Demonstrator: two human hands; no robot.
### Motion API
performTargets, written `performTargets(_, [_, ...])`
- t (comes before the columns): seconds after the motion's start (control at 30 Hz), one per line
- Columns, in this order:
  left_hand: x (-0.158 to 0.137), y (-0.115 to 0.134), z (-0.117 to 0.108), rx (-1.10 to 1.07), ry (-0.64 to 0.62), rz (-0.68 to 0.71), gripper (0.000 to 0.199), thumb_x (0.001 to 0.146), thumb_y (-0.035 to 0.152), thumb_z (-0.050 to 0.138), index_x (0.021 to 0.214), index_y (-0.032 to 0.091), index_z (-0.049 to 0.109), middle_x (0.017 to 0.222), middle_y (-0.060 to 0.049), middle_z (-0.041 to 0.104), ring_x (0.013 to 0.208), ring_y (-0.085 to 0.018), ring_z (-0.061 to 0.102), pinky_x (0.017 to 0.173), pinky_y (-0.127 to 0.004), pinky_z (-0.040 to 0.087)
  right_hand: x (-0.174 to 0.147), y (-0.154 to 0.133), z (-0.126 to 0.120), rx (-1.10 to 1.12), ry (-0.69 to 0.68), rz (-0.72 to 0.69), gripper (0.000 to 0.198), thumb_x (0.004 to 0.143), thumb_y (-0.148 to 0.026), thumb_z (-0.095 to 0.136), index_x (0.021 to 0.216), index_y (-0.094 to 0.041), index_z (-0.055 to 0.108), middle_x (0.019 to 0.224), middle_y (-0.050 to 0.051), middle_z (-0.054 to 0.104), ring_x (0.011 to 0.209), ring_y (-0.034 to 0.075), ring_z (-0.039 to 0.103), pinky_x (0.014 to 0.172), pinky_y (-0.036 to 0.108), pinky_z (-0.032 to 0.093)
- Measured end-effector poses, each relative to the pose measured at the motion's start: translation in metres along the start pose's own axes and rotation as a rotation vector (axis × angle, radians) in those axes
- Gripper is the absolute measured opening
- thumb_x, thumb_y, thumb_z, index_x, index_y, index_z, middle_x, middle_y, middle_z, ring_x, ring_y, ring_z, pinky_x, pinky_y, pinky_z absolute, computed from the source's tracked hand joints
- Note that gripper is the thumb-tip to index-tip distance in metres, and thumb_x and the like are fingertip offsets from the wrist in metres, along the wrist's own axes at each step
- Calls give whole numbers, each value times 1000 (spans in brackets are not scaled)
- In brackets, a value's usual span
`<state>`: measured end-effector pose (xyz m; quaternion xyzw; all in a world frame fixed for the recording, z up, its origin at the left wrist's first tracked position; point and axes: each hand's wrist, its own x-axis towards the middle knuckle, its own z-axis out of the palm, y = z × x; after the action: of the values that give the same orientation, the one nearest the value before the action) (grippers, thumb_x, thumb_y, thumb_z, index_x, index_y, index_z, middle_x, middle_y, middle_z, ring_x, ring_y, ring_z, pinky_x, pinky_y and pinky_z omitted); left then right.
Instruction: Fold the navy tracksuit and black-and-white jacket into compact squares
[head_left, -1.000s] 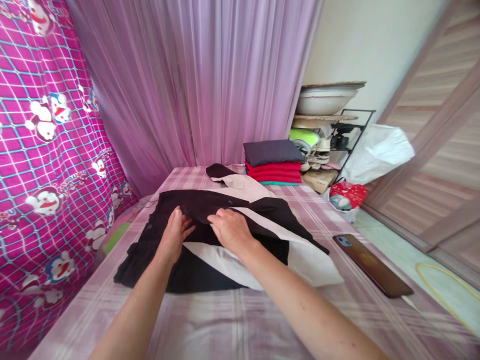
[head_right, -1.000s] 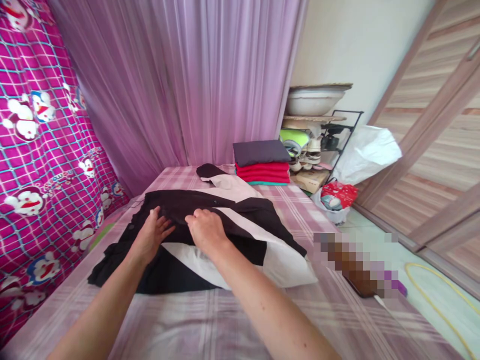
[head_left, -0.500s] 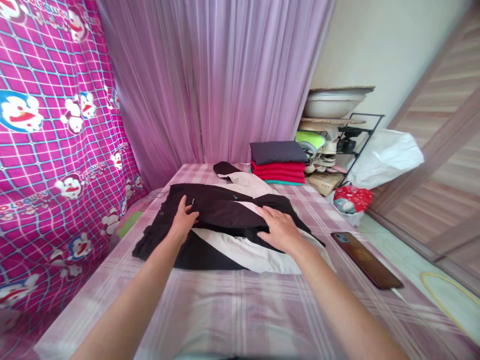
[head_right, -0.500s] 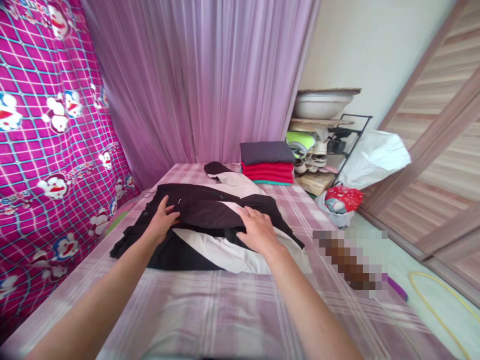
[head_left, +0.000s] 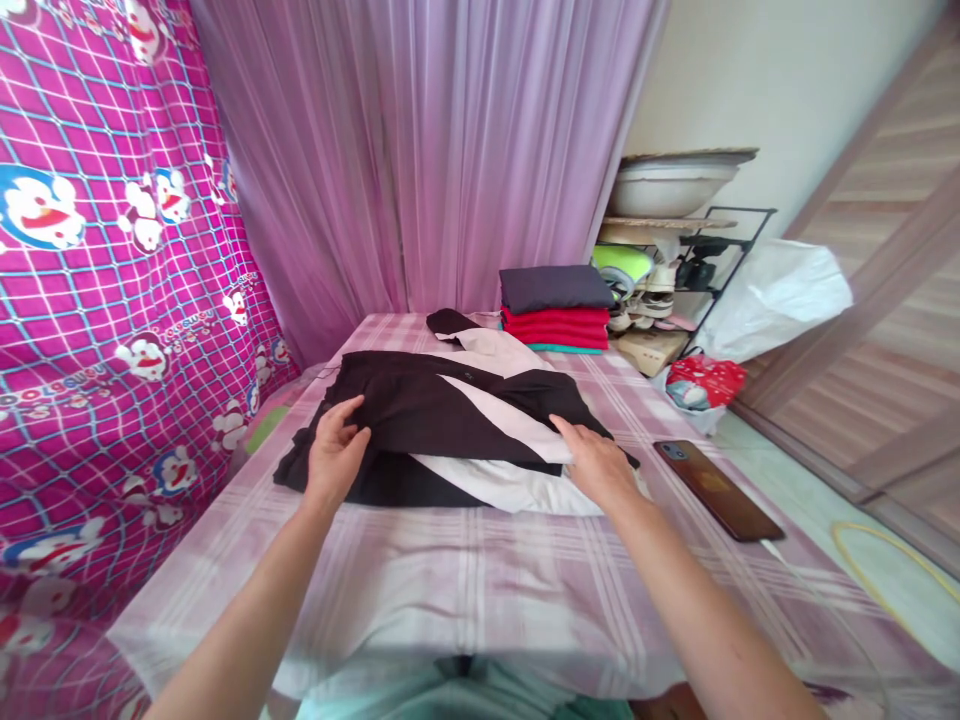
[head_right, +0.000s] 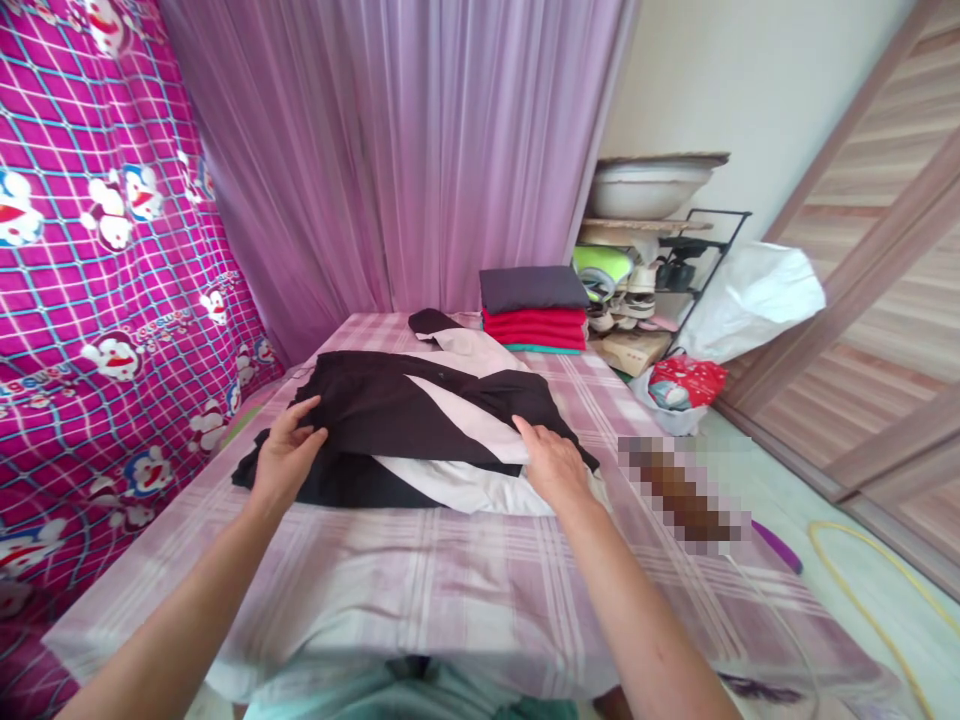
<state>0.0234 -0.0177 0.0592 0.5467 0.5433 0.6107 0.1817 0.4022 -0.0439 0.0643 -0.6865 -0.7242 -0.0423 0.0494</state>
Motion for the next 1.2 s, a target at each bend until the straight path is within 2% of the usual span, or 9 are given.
performTargets(0.17, [-28,-17,-12,183,-58,-112,40,71,27,63,110,27,70,129,-6,54,80,-14,60,87,-36,56,-7,13,1,125,-84,-183,83,76,-7,46,155,-27,30,155,8,41,137,24,44,106,41,38])
performTargets(0.33, [-30,-13,-15,226,-69,-58,37,73,27,61,108,27,72,128,-6,56,78,-14,59,85,-34,57,-10,13,-26,219,-245,-228,78,81,-23,53,155,-23,30,161,13,29,146,27,31,114,45,30])
performTargets(0.4, [-29,-13,-15,268,-69,-34,36,75,27,59,109,26,72,129,-6,56,73,-13,58,84,-34,57,-6,-1,-43,259,-192,-291,71,86,-32,55,153,-24,35,161,13,28,146,27,30,115,45,29])
performTargets(0.53, [-27,-19,-14,471,-169,-93,38,75,23,57,110,24,72,128,-9,58,72,-15,62,86,-38,57,13,-55,-62,299,86,-353,56,97,-44,43,150,-26,42,159,9,33,146,28,30,116,52,23])
performTargets(0.63, [-23,-22,-16,647,-290,-77,39,77,22,55,112,22,72,128,-10,60,92,-22,66,93,-40,54,30,-92,-46,256,201,-395,55,100,-45,38,151,-25,39,160,9,33,147,26,26,119,53,14])
performTargets(0.77, [-16,-7,-14,850,-319,97,33,81,25,55,107,25,75,133,-9,61,121,-30,57,108,-44,43,42,-109,2,163,-24,-401,54,100,-49,35,146,-24,47,158,10,37,148,24,25,119,53,9])
performTargets(0.87, [-9,19,6,904,-328,248,31,87,31,53,109,26,74,141,-8,57,131,-31,49,113,-47,37,43,-107,23,160,-40,-392,54,100,-51,33,144,-23,50,158,10,36,148,23,24,119,53,6])
performTargets(1.0, [-2,42,53,871,-453,341,39,94,37,45,126,27,66,146,-6,54,140,-29,40,118,-51,25,43,-105,22,157,-38,-400,54,100,-51,34,143,-23,51,157,11,37,147,24,25,119,53,7])
performTargets(1.2, [-7,6,86,897,-593,181,54,93,47,48,143,27,50,155,-10,42,146,-33,30,119,-60,11,42,-106,18,159,5,-381,55,100,-49,34,147,-22,45,157,11,37,146,22,28,120,51,11])
